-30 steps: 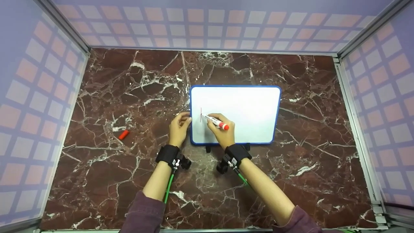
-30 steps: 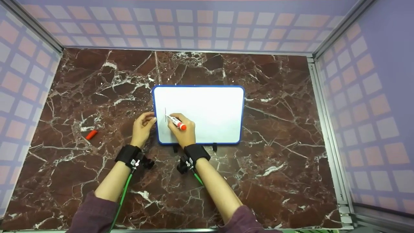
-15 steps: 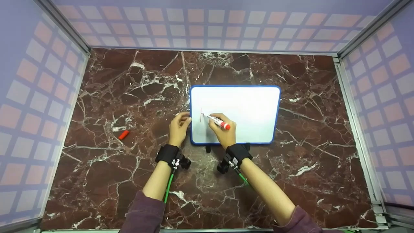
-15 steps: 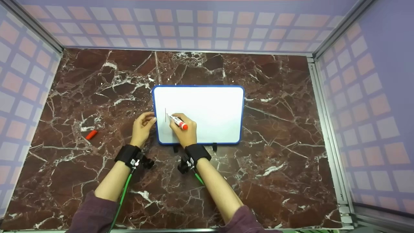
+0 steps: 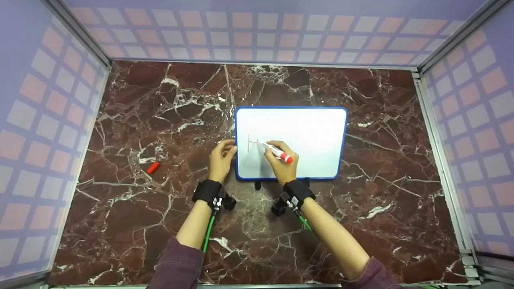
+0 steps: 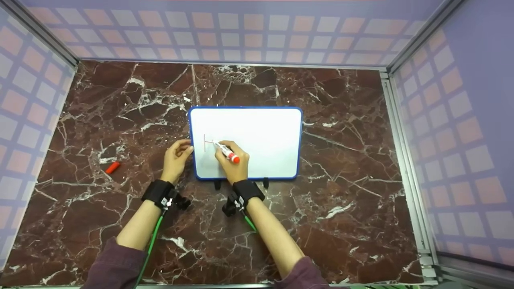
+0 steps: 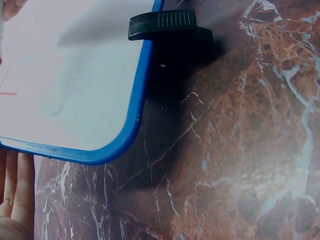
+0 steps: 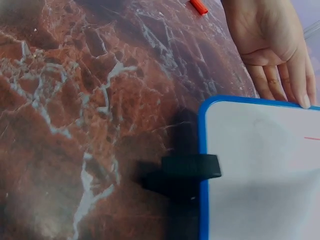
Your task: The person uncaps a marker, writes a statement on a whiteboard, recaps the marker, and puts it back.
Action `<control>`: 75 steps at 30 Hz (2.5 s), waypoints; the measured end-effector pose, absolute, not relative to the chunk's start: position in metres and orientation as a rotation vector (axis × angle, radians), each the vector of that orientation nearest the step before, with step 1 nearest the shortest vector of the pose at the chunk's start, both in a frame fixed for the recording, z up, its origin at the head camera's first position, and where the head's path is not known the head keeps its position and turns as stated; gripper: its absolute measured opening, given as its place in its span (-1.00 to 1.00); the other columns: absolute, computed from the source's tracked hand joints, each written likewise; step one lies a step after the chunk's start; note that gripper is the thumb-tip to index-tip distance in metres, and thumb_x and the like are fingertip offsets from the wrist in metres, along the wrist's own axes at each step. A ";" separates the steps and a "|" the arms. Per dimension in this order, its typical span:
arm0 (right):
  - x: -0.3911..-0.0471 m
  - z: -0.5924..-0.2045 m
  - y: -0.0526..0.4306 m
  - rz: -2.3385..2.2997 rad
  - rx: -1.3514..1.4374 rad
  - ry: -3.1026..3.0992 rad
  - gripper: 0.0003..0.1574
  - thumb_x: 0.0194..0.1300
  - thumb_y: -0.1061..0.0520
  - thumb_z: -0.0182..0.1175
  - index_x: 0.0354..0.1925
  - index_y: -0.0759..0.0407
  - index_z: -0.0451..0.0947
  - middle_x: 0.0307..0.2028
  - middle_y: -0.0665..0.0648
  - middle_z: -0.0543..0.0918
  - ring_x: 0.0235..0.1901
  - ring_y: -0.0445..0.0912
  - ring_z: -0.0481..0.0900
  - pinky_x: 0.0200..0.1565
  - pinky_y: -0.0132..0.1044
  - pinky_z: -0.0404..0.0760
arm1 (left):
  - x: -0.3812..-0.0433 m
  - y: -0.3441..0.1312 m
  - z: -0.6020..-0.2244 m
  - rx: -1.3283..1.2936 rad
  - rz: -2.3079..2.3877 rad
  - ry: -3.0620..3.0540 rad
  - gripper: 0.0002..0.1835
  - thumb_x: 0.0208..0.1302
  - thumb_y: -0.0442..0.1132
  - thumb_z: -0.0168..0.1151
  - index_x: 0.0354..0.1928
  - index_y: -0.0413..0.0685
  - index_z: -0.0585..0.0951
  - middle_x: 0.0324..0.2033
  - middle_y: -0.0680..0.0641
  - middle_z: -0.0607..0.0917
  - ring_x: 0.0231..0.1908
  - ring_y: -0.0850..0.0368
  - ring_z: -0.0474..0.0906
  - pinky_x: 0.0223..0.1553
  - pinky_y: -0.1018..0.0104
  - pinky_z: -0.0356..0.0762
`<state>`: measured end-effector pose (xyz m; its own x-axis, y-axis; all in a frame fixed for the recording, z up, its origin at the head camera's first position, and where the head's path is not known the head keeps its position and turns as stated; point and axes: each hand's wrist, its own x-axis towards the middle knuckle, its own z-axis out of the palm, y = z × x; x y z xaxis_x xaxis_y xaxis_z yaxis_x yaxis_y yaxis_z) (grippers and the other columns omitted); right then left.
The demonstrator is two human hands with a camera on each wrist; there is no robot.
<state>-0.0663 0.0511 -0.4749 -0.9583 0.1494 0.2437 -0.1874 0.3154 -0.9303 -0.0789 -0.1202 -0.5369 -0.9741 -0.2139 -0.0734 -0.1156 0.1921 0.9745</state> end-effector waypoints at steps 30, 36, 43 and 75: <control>-0.071 -0.474 0.051 1.599 0.083 -2.344 -0.81 0.06 0.35 0.23 -0.27 0.38 0.62 -0.35 0.29 0.72 -0.46 -0.01 0.63 -0.46 -0.57 0.47 | -0.067 -0.114 -0.495 0.304 -1.931 -2.372 -0.71 0.25 -0.38 0.11 -0.03 -0.40 0.51 -0.21 -0.42 0.63 -0.21 -0.25 0.60 -0.16 -0.02 0.66; -0.066 -0.476 0.051 1.579 0.082 -2.363 -0.82 0.04 0.36 0.23 -0.30 0.37 0.63 -0.40 0.27 0.72 -0.51 -0.09 0.56 -0.49 -0.56 0.41 | -0.067 -0.114 -0.496 0.299 -1.894 -2.392 -0.72 0.24 -0.37 0.12 -0.03 -0.38 0.52 -0.21 -0.40 0.64 -0.21 -0.22 0.61 -0.16 0.01 0.66; -0.059 -0.482 0.053 1.609 0.092 -2.376 -0.84 0.04 0.36 0.23 -0.32 0.37 0.63 -0.46 0.27 0.71 -0.57 -0.13 0.51 -0.53 -0.57 0.39 | -0.067 -0.114 -0.497 0.290 -1.913 -2.381 -0.72 0.24 -0.38 0.11 -0.03 -0.39 0.52 -0.21 -0.42 0.63 -0.20 -0.26 0.60 -0.14 -0.06 0.64; -0.058 -0.482 0.057 1.620 0.064 -2.327 -0.86 0.01 0.38 0.22 -0.36 0.41 0.61 -0.46 0.29 0.70 -0.54 -0.16 0.51 -0.52 -0.57 0.41 | -0.078 -0.120 -0.535 0.276 -1.858 -2.391 -0.71 0.25 -0.27 0.15 -0.02 -0.26 0.55 -0.22 -0.33 0.65 -0.23 -0.14 0.63 -0.23 0.15 0.69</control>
<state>-0.0581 0.0574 -0.4820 -0.9528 0.1356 0.2718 -0.2078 0.3617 -0.9089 -0.0775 -0.1199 -0.5350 -0.9784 -0.2041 -0.0317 -0.0812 0.2388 0.9677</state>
